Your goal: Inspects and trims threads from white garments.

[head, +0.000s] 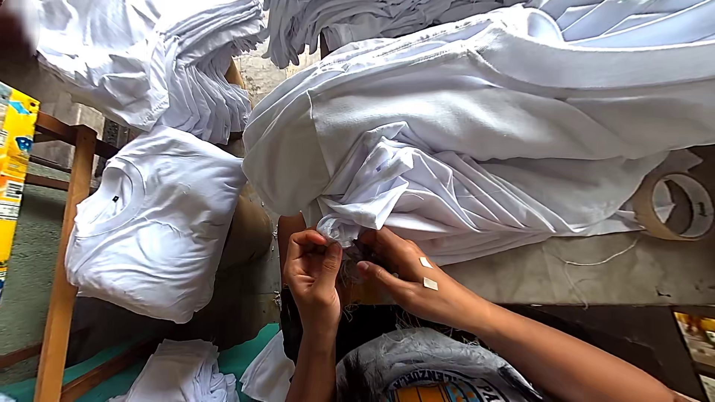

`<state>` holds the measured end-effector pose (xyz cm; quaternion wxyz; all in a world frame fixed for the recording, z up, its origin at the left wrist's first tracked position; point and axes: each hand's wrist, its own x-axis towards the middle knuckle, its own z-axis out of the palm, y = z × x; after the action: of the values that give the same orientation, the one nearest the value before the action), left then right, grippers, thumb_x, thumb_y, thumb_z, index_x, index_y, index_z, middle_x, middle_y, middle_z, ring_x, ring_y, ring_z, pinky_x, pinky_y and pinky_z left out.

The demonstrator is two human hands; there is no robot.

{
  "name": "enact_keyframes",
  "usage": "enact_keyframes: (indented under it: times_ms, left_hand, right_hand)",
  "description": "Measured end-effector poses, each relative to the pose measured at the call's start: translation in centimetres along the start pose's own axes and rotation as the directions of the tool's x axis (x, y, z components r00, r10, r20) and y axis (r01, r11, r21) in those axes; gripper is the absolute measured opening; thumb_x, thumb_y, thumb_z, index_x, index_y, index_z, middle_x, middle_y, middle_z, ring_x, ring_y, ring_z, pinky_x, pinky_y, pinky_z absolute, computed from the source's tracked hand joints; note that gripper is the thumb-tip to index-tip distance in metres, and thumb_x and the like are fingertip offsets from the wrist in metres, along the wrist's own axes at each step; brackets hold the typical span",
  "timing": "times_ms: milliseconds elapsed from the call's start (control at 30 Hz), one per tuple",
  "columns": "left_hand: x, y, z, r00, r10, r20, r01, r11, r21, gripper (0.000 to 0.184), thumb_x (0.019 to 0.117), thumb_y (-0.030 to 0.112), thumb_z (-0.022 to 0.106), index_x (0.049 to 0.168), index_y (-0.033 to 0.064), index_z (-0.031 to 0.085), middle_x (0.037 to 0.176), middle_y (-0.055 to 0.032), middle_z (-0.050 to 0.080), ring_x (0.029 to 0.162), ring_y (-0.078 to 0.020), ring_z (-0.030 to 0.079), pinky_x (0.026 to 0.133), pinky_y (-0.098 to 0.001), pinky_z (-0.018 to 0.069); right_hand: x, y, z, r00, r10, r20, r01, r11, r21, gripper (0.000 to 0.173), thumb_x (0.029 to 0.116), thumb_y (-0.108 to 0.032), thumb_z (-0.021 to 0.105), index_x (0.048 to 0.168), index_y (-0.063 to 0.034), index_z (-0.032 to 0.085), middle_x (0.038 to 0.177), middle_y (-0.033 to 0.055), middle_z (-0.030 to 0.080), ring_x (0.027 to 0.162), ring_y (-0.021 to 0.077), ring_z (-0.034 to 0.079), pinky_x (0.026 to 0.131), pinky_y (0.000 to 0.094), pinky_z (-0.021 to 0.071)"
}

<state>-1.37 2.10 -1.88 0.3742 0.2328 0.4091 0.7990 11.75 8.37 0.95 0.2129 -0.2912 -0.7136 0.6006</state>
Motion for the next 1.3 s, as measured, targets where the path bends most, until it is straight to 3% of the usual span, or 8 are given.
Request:
enact_keyframes:
  times_ms: [467,600,1000,1100,1167,1200,1233,1300]
  left_hand:
    - [0.0,0.4,-0.2,0.999,-0.054,-0.006,0.054,0.998,-0.025,0.018,0.0947,-0.007,0.056,0.099,0.0087,0.064,0.089,0.0002,0.073,0.086,-0.0062,0.071,0.082,-0.0245,0.0598]
    - [-0.1,0.6,-0.2,0.999,-0.044,-0.012,0.045,0.999,0.009,0.018,0.0948,-0.008,0.057,0.1,0.0089,0.063,0.088,0.0014,0.073,0.084,-0.0057,0.071,0.082,-0.0241,0.06]
    - [-0.1,0.9,-0.3,0.992,-0.119,-0.037,0.119,0.993,-0.007,0.015,0.0985,-0.002,0.053,0.109,0.0042,0.062,0.093,-0.0015,0.073,0.086,-0.0087,0.072,0.083,-0.0274,0.0605]
    - [0.1,0.6,-0.5,0.993,-0.121,0.001,0.119,0.975,0.187,0.032,0.0965,0.007,0.063,0.126,-0.0034,0.057,0.102,0.0019,0.073,0.092,-0.0041,0.071,0.086,-0.0233,0.0593]
    - [-0.3,0.6,-0.6,0.998,-0.006,0.058,-0.021,0.886,0.463,0.022,0.0943,0.006,0.063,0.111,-0.0082,0.064,0.093,0.0041,0.071,0.085,0.0022,0.068,0.079,-0.0176,0.0589]
    - [-0.8,1.0,-1.0,0.99,0.069,0.121,-0.128,0.8,0.586,0.018,0.0959,0.008,0.062,0.1,-0.0079,0.067,0.087,0.0022,0.068,0.08,0.0031,0.066,0.074,-0.0155,0.0576]
    - [-1.4,1.7,-1.5,0.973,0.139,0.186,-0.228,0.716,0.66,0.02,0.0987,0.012,0.061,0.094,-0.005,0.069,0.084,0.0011,0.066,0.077,0.003,0.063,0.071,-0.0142,0.0558]
    - [-2.7,3.3,-2.4,0.947,0.194,0.256,-0.32,0.641,0.698,0.023,0.1033,0.021,0.058,0.091,0.0046,0.07,0.084,0.0041,0.063,0.077,0.0042,0.061,0.07,-0.0114,0.0536]
  right_hand:
    - [1.0,-0.4,0.4,0.973,-0.22,-0.075,0.185,0.928,-0.323,0.024,0.1012,-0.019,0.054,0.112,0.0016,0.061,0.08,0.0028,0.064,0.072,0.0002,0.06,0.068,0.015,0.0484]
    - [1.0,-0.7,0.6,0.958,-0.271,-0.095,0.2,0.868,-0.455,0.018,0.1003,-0.017,0.051,0.103,-0.002,0.061,0.071,0.0019,0.058,0.061,0.0056,0.054,0.057,0.0204,0.0432]
    - [0.9,-0.2,0.6,0.886,-0.438,-0.149,0.275,0.758,-0.591,0.02,0.0988,-0.019,0.055,0.102,-0.0002,0.061,0.069,0.0038,0.059,0.058,0.0077,0.054,0.053,0.0206,0.0425]
    - [1.6,-0.5,0.4,0.829,-0.534,-0.17,0.358,0.737,-0.573,0.023,0.098,-0.021,0.062,0.105,0.0011,0.06,0.087,0.0102,0.062,0.067,0.0062,0.055,0.06,0.0148,0.0449]
    - [2.2,-1.0,0.0,0.848,-0.521,-0.101,0.384,0.734,-0.561,0.023,0.0997,-0.021,0.063,0.107,0.0007,0.061,0.11,0.0171,0.064,0.071,0.0084,0.059,0.06,0.0169,0.0486]
    - [2.4,-1.2,-0.3,0.861,-0.504,-0.066,0.381,0.727,-0.571,0.023,0.0995,-0.02,0.062,0.108,0.0014,0.063,0.111,0.0183,0.066,0.07,0.0102,0.062,0.059,0.0197,0.051]
    - [2.4,-1.3,-0.7,0.87,-0.491,-0.046,0.371,0.713,-0.594,0.023,0.0993,-0.019,0.061,0.109,0.0016,0.065,0.099,0.0143,0.067,0.068,0.0114,0.062,0.06,0.0212,0.0514]
    - [1.9,-1.9,-1.8,0.886,-0.464,-0.026,0.337,0.681,-0.65,0.023,0.101,-0.02,0.057,0.109,-0.0004,0.066,0.085,0.0073,0.066,0.071,0.0114,0.062,0.067,0.021,0.0521]
